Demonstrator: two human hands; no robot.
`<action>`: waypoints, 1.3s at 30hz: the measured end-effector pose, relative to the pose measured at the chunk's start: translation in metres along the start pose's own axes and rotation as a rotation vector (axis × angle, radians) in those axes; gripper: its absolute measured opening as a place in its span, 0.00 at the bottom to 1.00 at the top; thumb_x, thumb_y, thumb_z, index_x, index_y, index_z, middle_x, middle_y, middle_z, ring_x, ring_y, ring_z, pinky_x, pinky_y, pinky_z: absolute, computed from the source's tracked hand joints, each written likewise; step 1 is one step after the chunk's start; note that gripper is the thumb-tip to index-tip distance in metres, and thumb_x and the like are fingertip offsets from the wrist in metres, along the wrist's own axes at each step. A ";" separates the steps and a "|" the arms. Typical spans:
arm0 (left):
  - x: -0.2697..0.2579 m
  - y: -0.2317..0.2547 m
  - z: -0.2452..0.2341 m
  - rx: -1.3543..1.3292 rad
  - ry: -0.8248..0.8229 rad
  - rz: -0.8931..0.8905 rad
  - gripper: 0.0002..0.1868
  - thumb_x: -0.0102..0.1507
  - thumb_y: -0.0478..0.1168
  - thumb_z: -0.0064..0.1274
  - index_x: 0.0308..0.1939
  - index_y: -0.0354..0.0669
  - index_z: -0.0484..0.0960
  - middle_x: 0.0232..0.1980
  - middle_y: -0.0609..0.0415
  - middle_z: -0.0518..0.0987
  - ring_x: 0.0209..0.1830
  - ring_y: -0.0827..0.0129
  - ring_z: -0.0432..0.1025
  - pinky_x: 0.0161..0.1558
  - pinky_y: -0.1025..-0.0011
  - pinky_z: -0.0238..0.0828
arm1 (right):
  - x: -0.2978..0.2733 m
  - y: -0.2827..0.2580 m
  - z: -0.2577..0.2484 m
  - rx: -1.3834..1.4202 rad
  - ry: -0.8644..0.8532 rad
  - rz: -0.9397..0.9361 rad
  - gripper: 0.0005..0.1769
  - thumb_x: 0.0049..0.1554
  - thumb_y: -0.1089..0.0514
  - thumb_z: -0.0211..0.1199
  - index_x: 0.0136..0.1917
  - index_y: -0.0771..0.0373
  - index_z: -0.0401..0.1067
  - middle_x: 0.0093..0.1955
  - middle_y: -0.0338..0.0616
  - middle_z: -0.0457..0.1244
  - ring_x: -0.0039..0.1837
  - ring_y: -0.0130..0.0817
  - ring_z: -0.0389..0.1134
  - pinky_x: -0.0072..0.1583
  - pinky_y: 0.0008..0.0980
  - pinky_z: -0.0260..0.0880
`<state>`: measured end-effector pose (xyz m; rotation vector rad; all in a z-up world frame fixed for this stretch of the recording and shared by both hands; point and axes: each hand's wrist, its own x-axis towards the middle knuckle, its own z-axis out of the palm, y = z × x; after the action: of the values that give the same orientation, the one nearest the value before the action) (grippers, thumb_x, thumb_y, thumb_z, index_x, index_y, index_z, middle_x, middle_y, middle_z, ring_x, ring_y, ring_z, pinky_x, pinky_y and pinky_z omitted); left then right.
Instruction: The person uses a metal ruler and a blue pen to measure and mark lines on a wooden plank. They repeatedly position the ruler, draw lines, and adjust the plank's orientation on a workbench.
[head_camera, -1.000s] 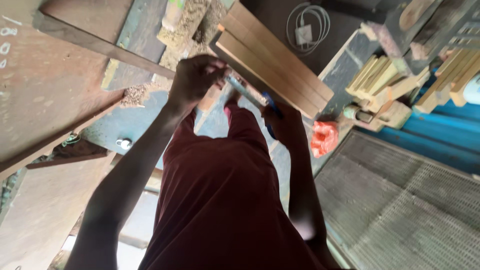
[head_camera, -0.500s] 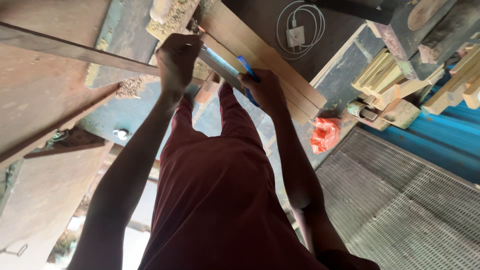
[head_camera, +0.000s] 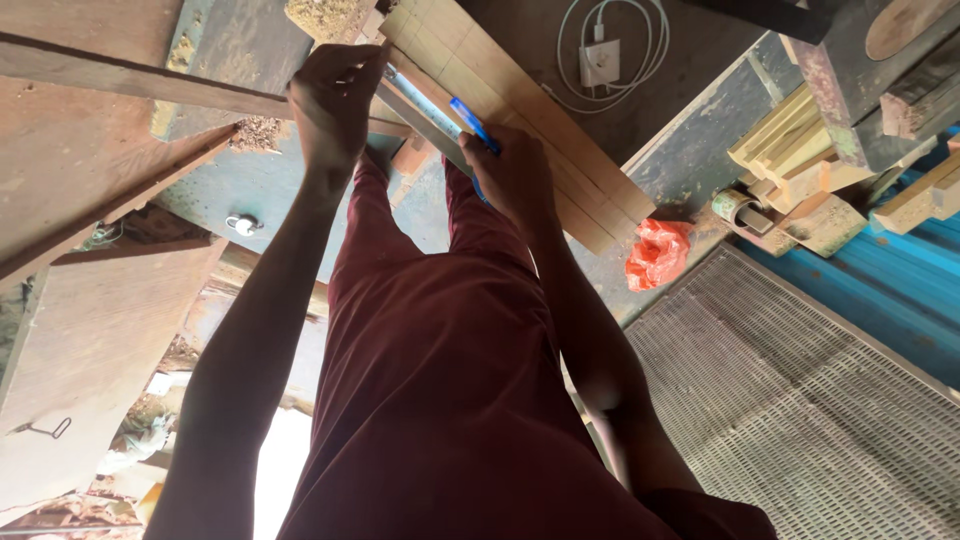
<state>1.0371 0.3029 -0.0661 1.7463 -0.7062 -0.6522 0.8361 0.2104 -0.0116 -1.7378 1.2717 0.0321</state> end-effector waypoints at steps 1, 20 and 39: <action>0.000 0.000 0.000 0.004 0.000 -0.002 0.06 0.68 0.35 0.65 0.45 0.35 0.89 0.43 0.50 0.85 0.39 0.72 0.79 0.42 0.77 0.76 | 0.000 -0.001 -0.001 0.003 -0.006 -0.008 0.20 0.59 0.45 0.62 0.36 0.63 0.76 0.29 0.45 0.67 0.34 0.37 0.71 0.41 0.39 0.68; 0.005 -0.011 -0.013 0.042 -0.167 0.029 0.07 0.71 0.36 0.58 0.51 0.38 0.87 0.50 0.51 0.83 0.43 0.69 0.82 0.42 0.73 0.79 | 0.007 -0.002 -0.001 -0.030 -0.076 0.043 0.19 0.59 0.47 0.60 0.35 0.61 0.76 0.29 0.43 0.67 0.34 0.33 0.70 0.41 0.36 0.68; 0.019 -0.011 -0.027 -0.388 -0.084 -0.322 0.14 0.68 0.41 0.67 0.32 0.36 0.85 0.29 0.54 0.82 0.24 0.76 0.75 0.28 0.77 0.72 | 0.010 -0.019 0.007 0.237 -0.212 0.036 0.21 0.60 0.44 0.62 0.39 0.63 0.78 0.31 0.39 0.69 0.33 0.26 0.72 0.39 0.28 0.72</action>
<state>1.0709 0.3087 -0.0712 1.4852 -0.3245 -1.0159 0.8586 0.2085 -0.0082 -1.4676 1.1037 0.0808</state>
